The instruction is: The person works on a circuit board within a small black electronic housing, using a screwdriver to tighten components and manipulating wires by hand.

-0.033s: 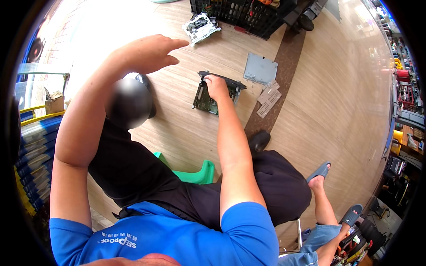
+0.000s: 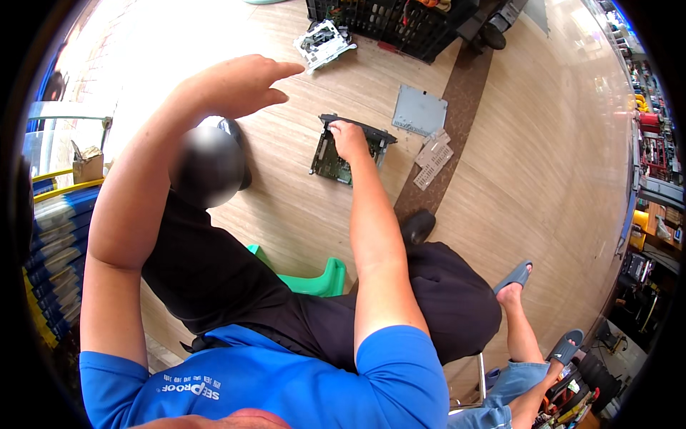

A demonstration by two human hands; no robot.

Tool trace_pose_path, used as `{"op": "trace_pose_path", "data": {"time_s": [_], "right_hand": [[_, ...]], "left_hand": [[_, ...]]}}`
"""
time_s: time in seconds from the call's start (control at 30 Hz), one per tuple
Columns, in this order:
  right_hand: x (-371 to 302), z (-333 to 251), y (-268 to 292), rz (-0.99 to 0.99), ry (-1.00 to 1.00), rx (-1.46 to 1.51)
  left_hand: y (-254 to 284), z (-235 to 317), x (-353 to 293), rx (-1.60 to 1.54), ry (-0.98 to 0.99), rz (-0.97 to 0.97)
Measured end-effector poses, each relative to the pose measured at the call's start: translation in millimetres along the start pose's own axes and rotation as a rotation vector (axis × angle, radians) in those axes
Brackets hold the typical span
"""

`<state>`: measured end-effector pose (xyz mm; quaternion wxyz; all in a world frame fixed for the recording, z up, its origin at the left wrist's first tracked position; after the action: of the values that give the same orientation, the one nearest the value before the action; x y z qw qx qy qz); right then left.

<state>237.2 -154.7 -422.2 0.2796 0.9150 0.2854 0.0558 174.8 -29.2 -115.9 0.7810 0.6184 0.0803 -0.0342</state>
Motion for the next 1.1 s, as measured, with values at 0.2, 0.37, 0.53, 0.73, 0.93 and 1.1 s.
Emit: {"op": "trace_pose_path", "data": {"time_s": [0.2,0.37,0.53,0.73,0.93,1.1], "right_hand": [[-1,3,2,0.029,-0.035,-0.074],[-4,3,2,0.090,-0.091,-0.082],[-7,-5,7,0.136,-0.082,-0.158],[-9,-10,9,0.159,-0.056,-0.180],[-10,-10,10,0.166,-0.099,-0.222],[-12,-10,9,0.197,-0.095,-0.231]], "left_hand": [[-1,-1,0,-0.013,0.007,-0.001],[-2,0,0,-0.008,0.003,0.005],[-4,-2,0,-0.006,-0.010,-0.036],[-5,-2,0,-0.016,-0.016,-0.032],[-7,-4,2,-0.028,-0.008,-0.029],[-4,-2,2,-0.015,0.009,-0.048]]}}
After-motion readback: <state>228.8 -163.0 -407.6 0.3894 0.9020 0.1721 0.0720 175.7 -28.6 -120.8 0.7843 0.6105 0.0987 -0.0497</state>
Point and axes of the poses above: each hand's wrist, its own x-axis towards the middle knuckle, its own y-axis out of the back of the hand, z = x × y, the point moved 9 cm from there along x, towards the middle knuckle, and after that the axes turned 13 degrees about z, right-handed, at the moved point
